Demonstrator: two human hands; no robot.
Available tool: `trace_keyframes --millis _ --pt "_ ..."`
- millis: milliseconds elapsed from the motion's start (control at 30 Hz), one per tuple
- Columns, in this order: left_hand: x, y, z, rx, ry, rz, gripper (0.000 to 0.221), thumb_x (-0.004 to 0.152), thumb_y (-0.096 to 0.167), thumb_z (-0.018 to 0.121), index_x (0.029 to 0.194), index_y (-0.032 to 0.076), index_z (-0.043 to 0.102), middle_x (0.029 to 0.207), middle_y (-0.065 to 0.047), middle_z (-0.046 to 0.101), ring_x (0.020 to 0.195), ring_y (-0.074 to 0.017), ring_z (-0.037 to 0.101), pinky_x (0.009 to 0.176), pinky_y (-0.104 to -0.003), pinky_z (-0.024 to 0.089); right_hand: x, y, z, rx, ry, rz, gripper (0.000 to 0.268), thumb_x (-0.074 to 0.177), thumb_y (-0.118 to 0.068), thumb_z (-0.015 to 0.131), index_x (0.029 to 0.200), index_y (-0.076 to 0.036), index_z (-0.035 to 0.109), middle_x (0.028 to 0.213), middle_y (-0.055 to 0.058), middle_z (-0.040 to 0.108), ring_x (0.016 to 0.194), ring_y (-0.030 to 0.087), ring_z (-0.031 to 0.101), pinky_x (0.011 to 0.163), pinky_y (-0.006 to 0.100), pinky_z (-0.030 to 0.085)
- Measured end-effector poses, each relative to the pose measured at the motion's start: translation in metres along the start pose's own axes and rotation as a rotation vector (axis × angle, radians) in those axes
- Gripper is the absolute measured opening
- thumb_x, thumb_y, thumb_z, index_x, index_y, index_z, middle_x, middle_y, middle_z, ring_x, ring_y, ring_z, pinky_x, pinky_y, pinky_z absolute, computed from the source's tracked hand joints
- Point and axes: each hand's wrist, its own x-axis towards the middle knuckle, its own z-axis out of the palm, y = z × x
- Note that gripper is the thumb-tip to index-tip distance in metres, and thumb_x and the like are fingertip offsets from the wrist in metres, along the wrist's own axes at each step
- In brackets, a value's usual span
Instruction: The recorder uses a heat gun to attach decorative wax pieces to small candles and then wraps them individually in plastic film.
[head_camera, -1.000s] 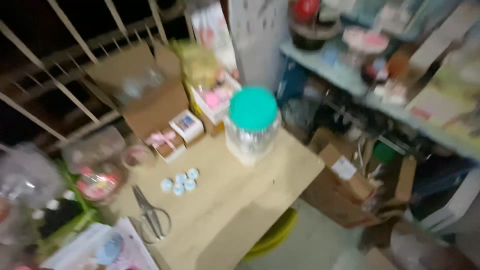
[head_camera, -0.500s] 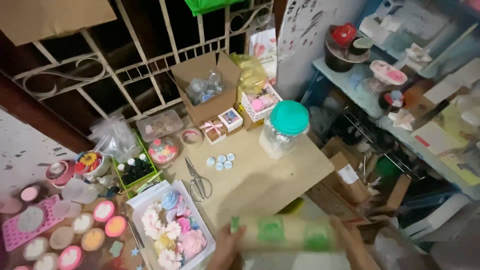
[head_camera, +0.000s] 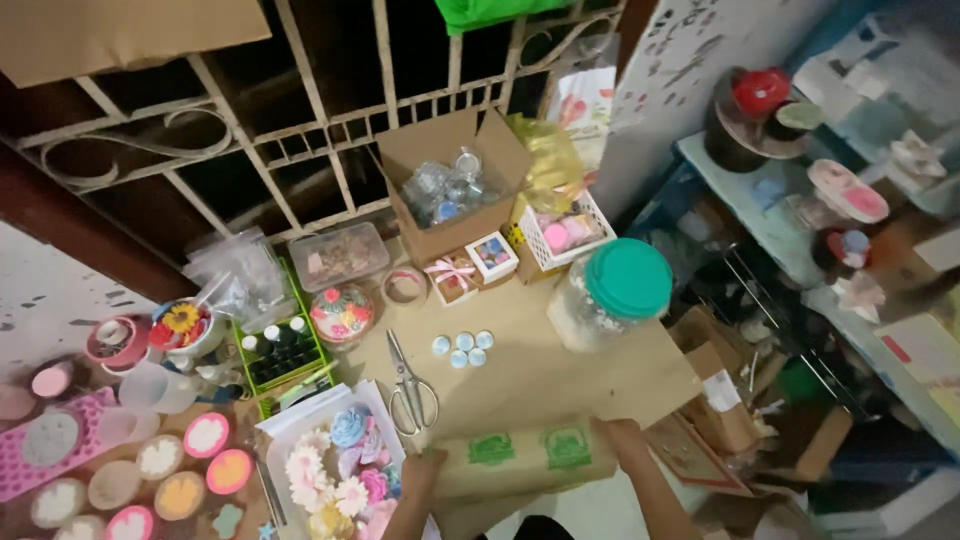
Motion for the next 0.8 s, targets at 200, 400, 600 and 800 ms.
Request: trace_keyframes --millis 200,400,600,800 --pt "-0.01 0.008 -0.002 0.054 0.132 0.008 0.051 0.072 0.03 0.081 0.106 -0.009 0.076 0.087 -0.021 0.078 0.078 -0.0326 0.074 0.069 -0.045 0.057 0.013 -0.021 0.004 0.081 -0.087 0.034 0.063 0.082 -0.029 0.076 0.127 0.014 0.067 0.119 0.026 0.074 0.102 0.034 0.071 0.086 0.044 0.056" --pt "-0.005 0.002 -0.009 0.095 0.163 0.015 0.075 0.096 0.062 0.065 0.121 -0.009 0.07 0.093 -0.019 0.075 0.084 -0.0299 0.072 0.074 -0.037 0.054 -0.007 -0.044 -0.008 0.037 -0.192 0.249 0.076 0.096 -0.042 0.074 0.146 0.007 0.045 0.135 0.021 0.059 0.118 0.034 0.061 0.102 0.047 0.049" --pt "-0.069 0.151 -0.043 -0.791 0.133 0.614 0.056 0.111 0.049 0.043 0.127 -0.003 0.057 0.108 -0.007 0.063 0.099 -0.0227 0.057 0.084 -0.042 0.045 -0.121 -0.179 -0.074 0.186 -0.442 -0.381 0.054 0.094 -0.024 0.068 0.136 0.008 0.057 0.123 0.02 0.069 0.11 0.029 0.065 0.094 0.047 0.052" --pt "-0.216 0.323 -0.049 -0.765 -0.125 0.876 0.059 0.099 0.046 0.051 0.124 -0.005 0.066 0.116 -0.013 0.075 0.106 -0.022 0.068 0.096 -0.036 0.052 -0.188 -0.272 -0.117 0.663 -0.388 -0.506 0.051 0.094 -0.018 0.058 0.137 0.01 0.055 0.122 0.019 0.07 0.107 0.028 0.068 0.091 0.042 0.053"
